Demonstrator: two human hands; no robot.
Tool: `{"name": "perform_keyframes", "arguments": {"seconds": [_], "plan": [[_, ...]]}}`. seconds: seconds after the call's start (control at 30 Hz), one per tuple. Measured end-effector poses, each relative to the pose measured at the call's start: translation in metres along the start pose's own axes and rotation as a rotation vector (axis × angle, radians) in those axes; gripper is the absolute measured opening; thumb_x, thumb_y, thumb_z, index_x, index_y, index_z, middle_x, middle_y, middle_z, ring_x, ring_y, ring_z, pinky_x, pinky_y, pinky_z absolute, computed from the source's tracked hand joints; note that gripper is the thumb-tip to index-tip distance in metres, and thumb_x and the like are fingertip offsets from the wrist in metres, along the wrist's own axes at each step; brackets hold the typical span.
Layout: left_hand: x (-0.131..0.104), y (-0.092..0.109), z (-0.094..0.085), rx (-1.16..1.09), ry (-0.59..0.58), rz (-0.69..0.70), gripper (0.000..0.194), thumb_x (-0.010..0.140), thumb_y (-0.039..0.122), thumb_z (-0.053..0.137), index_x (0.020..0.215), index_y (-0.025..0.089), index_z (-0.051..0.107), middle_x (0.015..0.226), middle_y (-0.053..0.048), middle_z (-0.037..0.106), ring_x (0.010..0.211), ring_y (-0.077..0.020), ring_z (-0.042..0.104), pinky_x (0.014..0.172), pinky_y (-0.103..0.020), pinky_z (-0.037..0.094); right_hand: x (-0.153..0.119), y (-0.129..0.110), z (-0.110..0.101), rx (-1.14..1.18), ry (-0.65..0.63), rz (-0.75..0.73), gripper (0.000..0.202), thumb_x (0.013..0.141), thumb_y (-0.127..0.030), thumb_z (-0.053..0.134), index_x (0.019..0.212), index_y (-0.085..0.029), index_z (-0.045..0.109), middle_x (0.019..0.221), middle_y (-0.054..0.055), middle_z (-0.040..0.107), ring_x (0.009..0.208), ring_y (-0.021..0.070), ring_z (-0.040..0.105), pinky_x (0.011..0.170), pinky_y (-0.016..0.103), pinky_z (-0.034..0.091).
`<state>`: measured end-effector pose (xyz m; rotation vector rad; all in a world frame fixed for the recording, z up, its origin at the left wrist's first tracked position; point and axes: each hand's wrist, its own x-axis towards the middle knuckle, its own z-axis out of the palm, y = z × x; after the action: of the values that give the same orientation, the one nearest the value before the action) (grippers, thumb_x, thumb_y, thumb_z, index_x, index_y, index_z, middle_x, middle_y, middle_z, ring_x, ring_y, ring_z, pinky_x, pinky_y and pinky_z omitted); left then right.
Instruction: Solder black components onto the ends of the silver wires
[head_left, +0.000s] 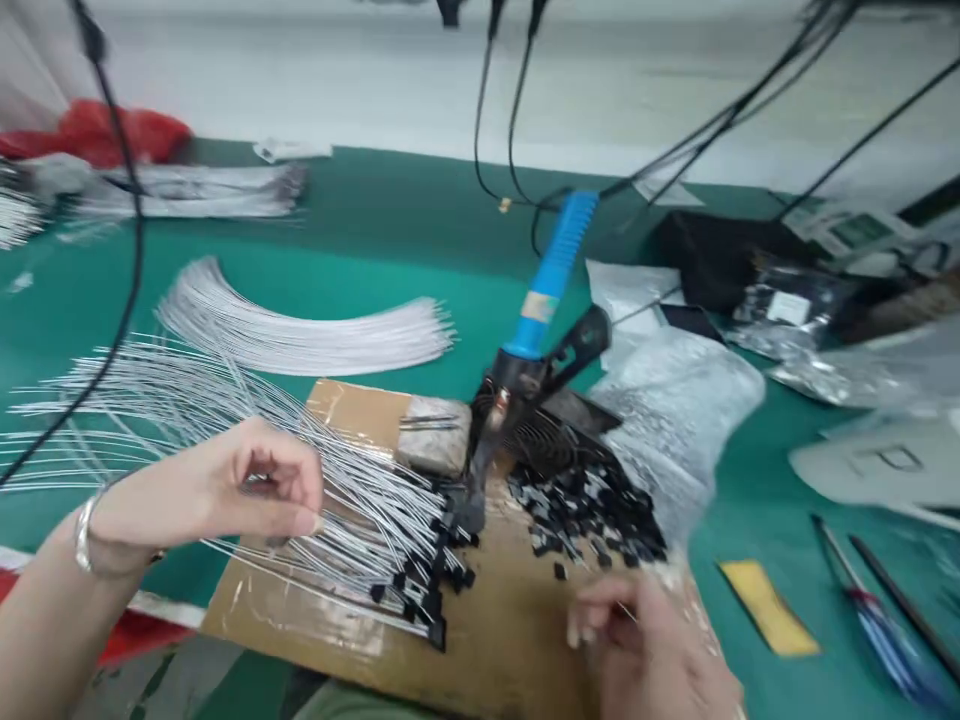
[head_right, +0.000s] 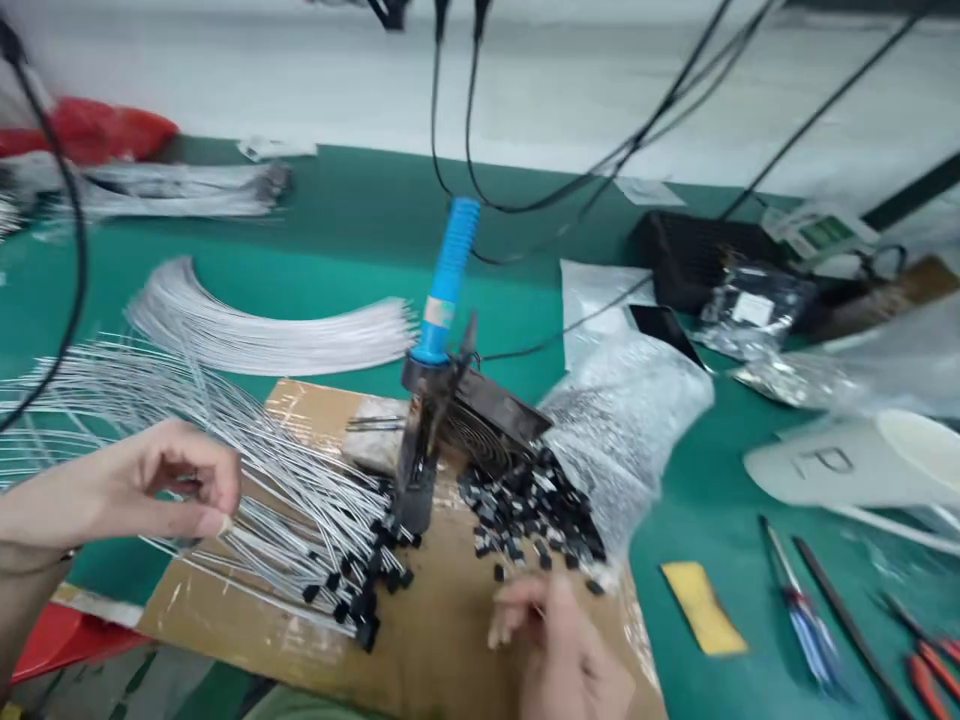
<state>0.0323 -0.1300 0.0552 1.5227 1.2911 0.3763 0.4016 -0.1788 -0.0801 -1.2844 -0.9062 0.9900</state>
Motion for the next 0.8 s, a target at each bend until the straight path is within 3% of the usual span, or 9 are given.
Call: {"name": "perform_keyframes", "arguments": {"seconds": [0.13, 0.3, 0.5, 0.8], "plan": [[0.016, -0.016, 0.042, -0.106, -0.094, -0.045, 0.020, 0.090, 0.034, 0.077, 0.073, 0.024, 0.076, 0.063, 0.000, 0.067, 0.058, -0.0140, 0.054, 0.057, -0.023, 0.041, -0.024, -0.023, 0.035, -0.077, -0.274, 0.081, 0.047, 0.108, -0.048, 0.063, 0.072, -0.019, 0.076, 0.059, 0.001, 0.061, 0.056, 0.0164, 0.059, 0.057, 0.030, 0.043], [0.029, -0.015, 0.067, -0.165, -0.061, -0.051, 0.020, 0.087, 0.036, 0.080, 0.072, 0.024, 0.076, 0.061, 0.001, 0.063, 0.056, -0.0130, 0.048, 0.053, -0.023, 0.035, -0.031, -0.031, 0.055, -0.004, -0.542, 0.152, 0.046, 0.105, -0.056, 0.064, 0.080, -0.018, 0.075, 0.072, 0.001, 0.062, 0.053, 0.0118, 0.051, 0.049, 0.026, 0.037], [0.025, 0.000, 0.081, -0.191, 0.147, -0.134, 0.032, 0.086, 0.048, 0.076, 0.065, 0.024, 0.072, 0.061, 0.001, 0.058, 0.059, -0.0137, 0.045, 0.057, -0.026, 0.033, -0.029, -0.027, 0.062, -0.015, -0.514, 0.209, 0.037, 0.098, -0.047, 0.076, 0.075, -0.019, 0.069, 0.068, -0.001, 0.059, 0.054, 0.0106, 0.048, 0.046, 0.023, 0.032], [0.021, -0.003, 0.085, -0.134, 0.176, -0.103, 0.035, 0.091, 0.051, 0.072, 0.068, 0.024, 0.070, 0.061, 0.000, 0.058, 0.059, -0.0146, 0.045, 0.055, -0.027, 0.032, -0.027, -0.024, 0.062, 0.037, -0.492, 0.175, 0.039, 0.103, -0.048, 0.070, 0.076, -0.019, 0.070, 0.069, 0.000, 0.058, 0.055, 0.0118, 0.051, 0.045, 0.024, 0.034]]}}
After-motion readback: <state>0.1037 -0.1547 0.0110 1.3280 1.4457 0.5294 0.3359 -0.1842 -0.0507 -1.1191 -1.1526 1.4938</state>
